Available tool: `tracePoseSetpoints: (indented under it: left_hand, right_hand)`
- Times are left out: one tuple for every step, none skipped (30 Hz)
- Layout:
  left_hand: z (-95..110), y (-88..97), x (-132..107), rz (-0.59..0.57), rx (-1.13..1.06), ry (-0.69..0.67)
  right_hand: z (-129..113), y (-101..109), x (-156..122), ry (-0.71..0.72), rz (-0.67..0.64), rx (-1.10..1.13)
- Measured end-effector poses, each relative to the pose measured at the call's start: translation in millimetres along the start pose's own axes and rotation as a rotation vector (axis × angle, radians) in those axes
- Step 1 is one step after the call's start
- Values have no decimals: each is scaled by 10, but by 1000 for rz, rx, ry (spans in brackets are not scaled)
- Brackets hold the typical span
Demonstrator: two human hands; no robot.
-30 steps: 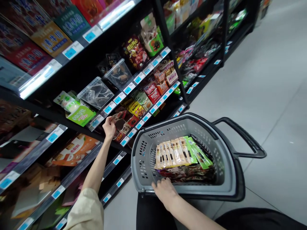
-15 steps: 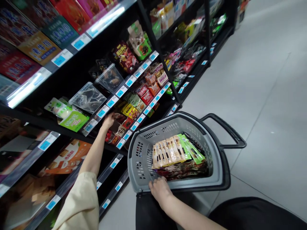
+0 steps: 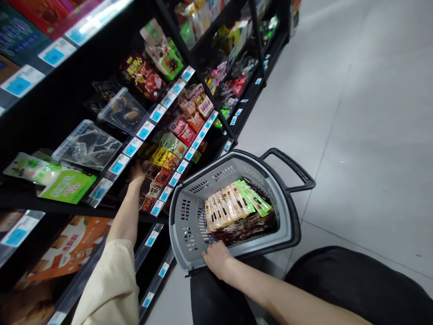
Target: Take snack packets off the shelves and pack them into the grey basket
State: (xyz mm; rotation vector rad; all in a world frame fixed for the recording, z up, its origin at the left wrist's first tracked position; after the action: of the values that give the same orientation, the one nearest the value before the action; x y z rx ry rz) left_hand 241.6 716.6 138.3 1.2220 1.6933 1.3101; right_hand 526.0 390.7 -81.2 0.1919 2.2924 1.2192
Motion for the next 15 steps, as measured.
tracePoseSetpoints:
  left_hand:
    - [7, 47, -29, 64, 14, 16]
    - [38, 102, -63, 132, 29, 16]
    - [98, 141, -92, 182, 45, -7]
    - [184, 138, -104, 186, 54, -57]
    - [276, 85, -95, 136, 44, -118]
    - [362, -5, -75, 48, 17, -178]
    - [435, -112, -57, -51, -18, -227]
    - [485, -214, -42, -139, -56, -255]
    - [511, -294, -30, -198, -86, -264]
    - [517, -348, -17, -223, -106, -257]
    - [511, -384, -4, -226, -115, -242]
    - [498, -413, 8, -223, -116, -224]
    - [486, -441, 17, -223, -117, -209]
    - [475, -466, 26, -228, -111, -193]
    - [466, -488, 33, -236, -98, -177]
  right_hand:
    - [2, 6, 5, 2, 6, 2]
    - [4, 11, 10, 5, 16, 4]
    - [7, 16, 14, 6, 29, 6]
    - [12, 21, 17, 7, 43, 9]
    - [20, 24, 19, 5, 51, 13]
    - [26, 22, 22, 5, 51, 18]
    - [31, 20, 23, 8, 45, 23]
    - [33, 20, 24, 12, 35, 24]
    - [34, 20, 24, 16, 22, 24]
    - [33, 23, 24, 20, 8, 20]
    - [32, 27, 23, 23, -3, 14]
    - [31, 31, 22, 25, -11, 8]
    - [32, 34, 22, 23, -18, 4]
    - [33, 36, 22, 23, -20, 3]
    - [35, 38, 23, 22, -19, 5]
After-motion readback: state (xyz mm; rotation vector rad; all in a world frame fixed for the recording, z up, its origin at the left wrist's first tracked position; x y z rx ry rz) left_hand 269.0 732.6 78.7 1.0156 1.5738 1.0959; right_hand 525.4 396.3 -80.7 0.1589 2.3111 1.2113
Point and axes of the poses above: each hand's wrist, its own x-axis towards the middle knuckle, its own y-axis out of the back of the hand, z = x × y, the point moved 10 cm from there along x, towards the middle knuckle, and after that the axes turned 12 degrees about -z, right-handed, at the moved point
